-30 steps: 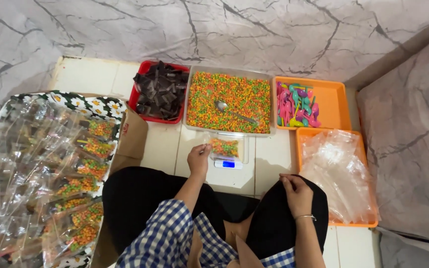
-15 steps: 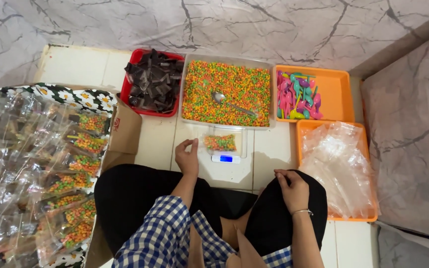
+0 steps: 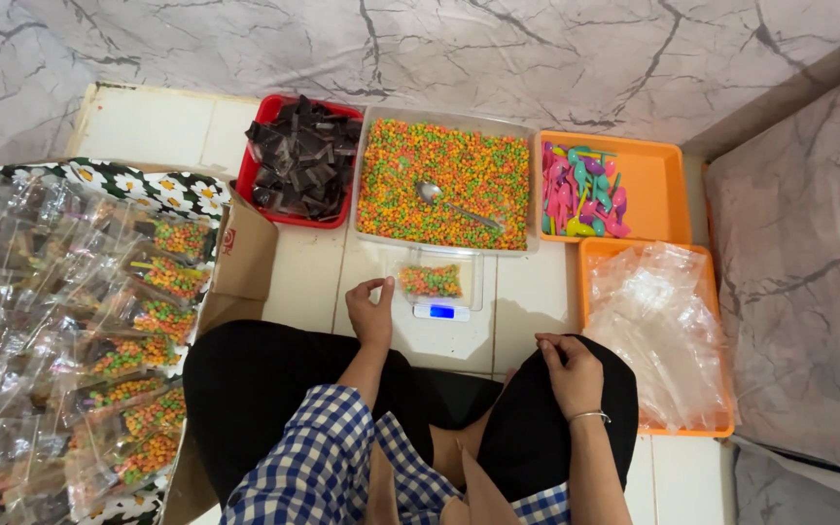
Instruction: Packaging small multi-colored candies into plastic bags using a spoon and a digital scale for portion control.
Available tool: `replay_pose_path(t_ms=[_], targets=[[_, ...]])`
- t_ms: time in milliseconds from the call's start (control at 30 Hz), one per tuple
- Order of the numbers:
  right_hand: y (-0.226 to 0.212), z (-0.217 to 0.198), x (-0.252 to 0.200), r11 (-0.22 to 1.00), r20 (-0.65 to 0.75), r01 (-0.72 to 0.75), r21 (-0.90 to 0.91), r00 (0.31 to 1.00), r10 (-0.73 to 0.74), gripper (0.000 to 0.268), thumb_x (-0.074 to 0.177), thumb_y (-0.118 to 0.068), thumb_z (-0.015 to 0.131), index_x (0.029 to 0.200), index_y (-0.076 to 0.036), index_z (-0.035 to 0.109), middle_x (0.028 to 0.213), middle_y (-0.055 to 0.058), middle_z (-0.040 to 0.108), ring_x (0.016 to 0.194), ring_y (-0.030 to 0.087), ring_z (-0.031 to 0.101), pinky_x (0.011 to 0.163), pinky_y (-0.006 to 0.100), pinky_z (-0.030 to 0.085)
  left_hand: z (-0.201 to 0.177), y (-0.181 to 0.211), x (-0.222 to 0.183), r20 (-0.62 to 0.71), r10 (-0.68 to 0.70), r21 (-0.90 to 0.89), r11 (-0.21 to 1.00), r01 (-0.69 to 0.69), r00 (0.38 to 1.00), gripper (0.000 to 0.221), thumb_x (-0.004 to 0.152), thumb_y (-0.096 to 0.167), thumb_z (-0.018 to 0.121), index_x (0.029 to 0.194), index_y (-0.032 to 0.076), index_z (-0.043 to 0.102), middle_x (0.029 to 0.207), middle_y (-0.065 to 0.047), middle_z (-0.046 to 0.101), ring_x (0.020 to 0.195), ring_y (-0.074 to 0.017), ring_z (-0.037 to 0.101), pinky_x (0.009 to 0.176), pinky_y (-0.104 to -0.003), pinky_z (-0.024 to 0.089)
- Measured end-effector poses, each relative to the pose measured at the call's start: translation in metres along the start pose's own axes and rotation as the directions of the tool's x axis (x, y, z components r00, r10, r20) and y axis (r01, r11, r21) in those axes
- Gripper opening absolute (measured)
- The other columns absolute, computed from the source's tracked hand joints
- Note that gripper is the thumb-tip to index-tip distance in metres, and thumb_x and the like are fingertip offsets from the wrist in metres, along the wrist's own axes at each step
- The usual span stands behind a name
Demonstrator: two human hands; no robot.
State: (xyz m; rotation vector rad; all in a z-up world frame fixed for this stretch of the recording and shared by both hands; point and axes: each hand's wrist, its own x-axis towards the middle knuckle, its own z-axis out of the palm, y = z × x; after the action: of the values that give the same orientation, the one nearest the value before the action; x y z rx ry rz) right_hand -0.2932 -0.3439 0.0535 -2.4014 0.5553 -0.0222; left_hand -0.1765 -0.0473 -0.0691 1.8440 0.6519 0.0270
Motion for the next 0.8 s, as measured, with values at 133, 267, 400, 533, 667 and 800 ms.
replay_pose_path(t_ms=[133, 267, 400, 533, 667, 800], targets=[[-0.003, -0.001, -0.001, 1.000, -0.005, 0.001, -0.005, 1.000, -0.001, 0.013, 0.095, -0.026, 0.071, 0.103, -0.025, 0.082, 0.095, -0.001, 0.080, 0.101, 0.025, 0.073, 0.093, 0.040, 0.057, 0.005, -0.005, 0.001, 0.041, -0.008, -0.014, 1.000, 0.008, 0.999, 0.033, 0.091, 0.043, 0.081, 0.106, 0.016, 0.071, 0.120, -0.005, 0.053, 0.122, -0.0286, 0.057, 0.103, -0.040, 0.047], [-0.005, -0.003, -0.002, 1.000, -0.003, 0.002, 0.015, 1.000, -0.002, 0.013, 0.095, -0.025, 0.071, 0.102, -0.023, 0.082, 0.094, 0.000, 0.081, 0.101, 0.026, 0.073, 0.093, 0.040, 0.057, 0.014, -0.011, 0.004, 0.065, 0.078, -0.112, 0.991, -0.071, 0.995, 0.024, 0.090, 0.033, 0.082, 0.097, 0.012, 0.072, 0.115, -0.006, 0.056, 0.118, -0.0285, 0.059, 0.099, -0.039, 0.047], [-0.006, 0.003, -0.003, 0.996, -0.072, 0.062, 0.067, 0.996, -0.057, 0.015, 0.094, -0.017, 0.072, 0.102, -0.024, 0.083, 0.092, 0.000, 0.080, 0.095, 0.023, 0.074, 0.090, 0.037, 0.058, -0.015, 0.063, -0.021, 0.002, 0.374, -0.162, 0.915, -0.369, 0.928, 0.010, 0.087, 0.020, 0.081, 0.092, 0.013, 0.076, 0.113, -0.007, 0.060, 0.109, -0.0299, 0.064, 0.092, -0.035, 0.050], [-0.081, -0.001, -0.013, 0.945, -0.189, 0.306, 0.111, 0.940, -0.282, 0.021, 0.086, 0.000, 0.068, 0.103, -0.008, 0.078, 0.096, 0.003, 0.072, 0.073, 0.016, 0.063, 0.071, 0.026, 0.052, -0.073, 0.141, -0.050, -0.036, 0.605, -0.061, 0.793, -0.606, 0.796, 0.009, 0.091, 0.015, 0.070, 0.094, 0.007, 0.073, 0.118, -0.005, 0.060, 0.109, -0.0224, 0.061, 0.091, -0.033, 0.050], [-0.171, 0.008, -0.016, 0.820, -0.111, 0.544, 0.179, 0.839, -0.533, 0.044, 0.085, 0.008, 0.060, 0.124, -0.009, 0.069, 0.132, 0.013, 0.061, 0.118, 0.035, 0.063, 0.101, 0.045, 0.051, -0.107, 0.152, -0.047, -0.015, 0.801, 0.119, 0.596, -0.794, 0.599, 0.005, 0.087, 0.013, 0.075, 0.091, 0.015, 0.074, 0.117, 0.000, 0.064, 0.104, -0.0214, 0.065, 0.089, -0.032, 0.054], [-0.231, 0.039, -0.009, 0.670, 0.050, 0.724, 0.165, 0.672, -0.739, 0.051, 0.079, 0.015, 0.056, 0.120, -0.011, 0.070, 0.139, 0.020, 0.055, 0.123, 0.045, 0.058, 0.101, 0.048, 0.052, -0.130, 0.136, -0.036, 0.073, 0.851, 0.285, 0.481, -0.829, 0.519, 0.005, 0.087, 0.030, 0.077, 0.086, 0.027, 0.073, 0.115, 0.007, 0.064, 0.113, -0.0183, 0.067, 0.089, -0.030, 0.056]])
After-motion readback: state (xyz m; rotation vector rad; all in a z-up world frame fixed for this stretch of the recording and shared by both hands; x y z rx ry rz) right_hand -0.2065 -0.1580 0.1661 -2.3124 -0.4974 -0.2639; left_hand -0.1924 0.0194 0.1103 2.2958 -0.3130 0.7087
